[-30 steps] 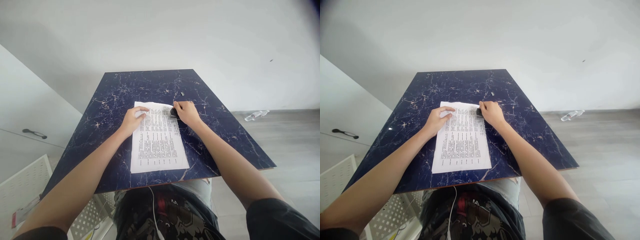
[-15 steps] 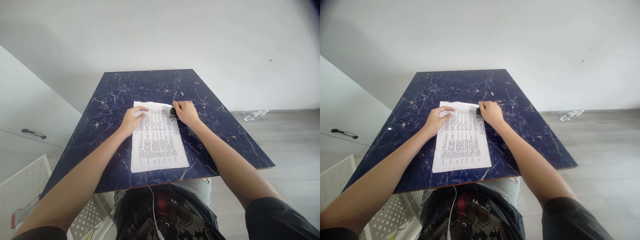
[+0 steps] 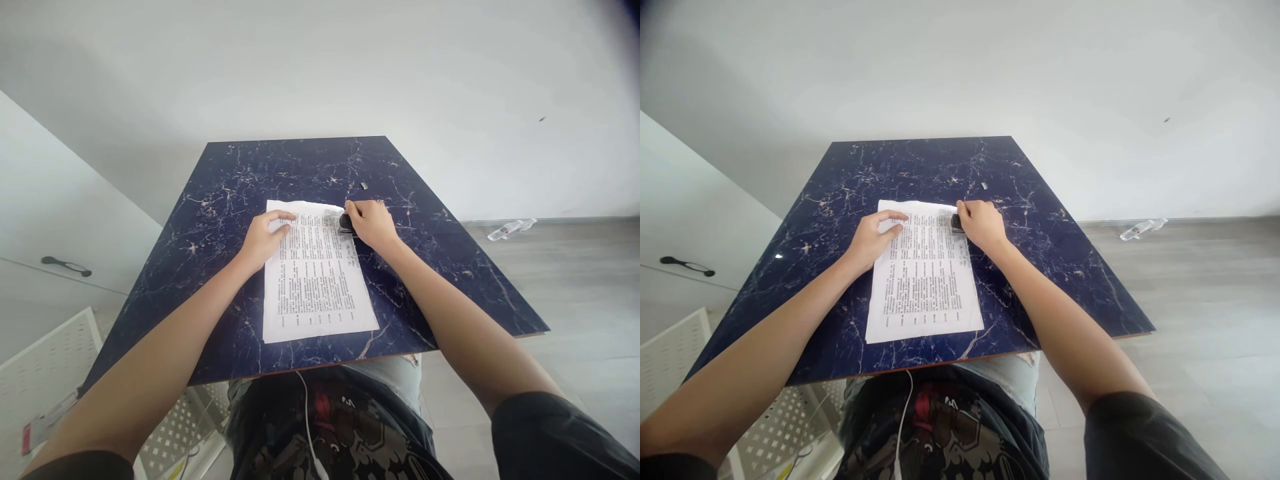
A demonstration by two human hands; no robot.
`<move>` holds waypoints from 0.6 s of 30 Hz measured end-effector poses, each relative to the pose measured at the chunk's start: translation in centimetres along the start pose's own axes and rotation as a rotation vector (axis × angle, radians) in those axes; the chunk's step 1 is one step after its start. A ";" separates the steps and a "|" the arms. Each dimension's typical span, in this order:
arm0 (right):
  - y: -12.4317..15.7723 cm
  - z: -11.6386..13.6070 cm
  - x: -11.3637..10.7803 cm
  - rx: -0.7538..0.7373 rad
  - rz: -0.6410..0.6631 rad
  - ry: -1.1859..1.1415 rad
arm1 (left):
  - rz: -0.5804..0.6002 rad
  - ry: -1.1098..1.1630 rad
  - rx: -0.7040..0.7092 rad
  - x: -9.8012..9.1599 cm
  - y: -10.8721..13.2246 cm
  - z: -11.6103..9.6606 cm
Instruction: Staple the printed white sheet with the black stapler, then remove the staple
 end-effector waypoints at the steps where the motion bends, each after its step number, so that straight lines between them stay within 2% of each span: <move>1: 0.0 0.0 0.0 0.001 -0.001 -0.003 | 0.001 0.000 0.001 0.0 0.0 0.0; 18: 0.0 0.2 0.2 0.006 0.027 0.079 | 0.006 0.023 0.014 0.4 -0.1 -0.3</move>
Point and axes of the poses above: each hand's wrist, its own y-axis away from the middle knuckle, its own x-axis out of the palm, z = x × y, the point moved 2 cm from there along -y, towards the middle knuckle, and after that the axes turned 15 degrees about -y, right-handed, at the moved point
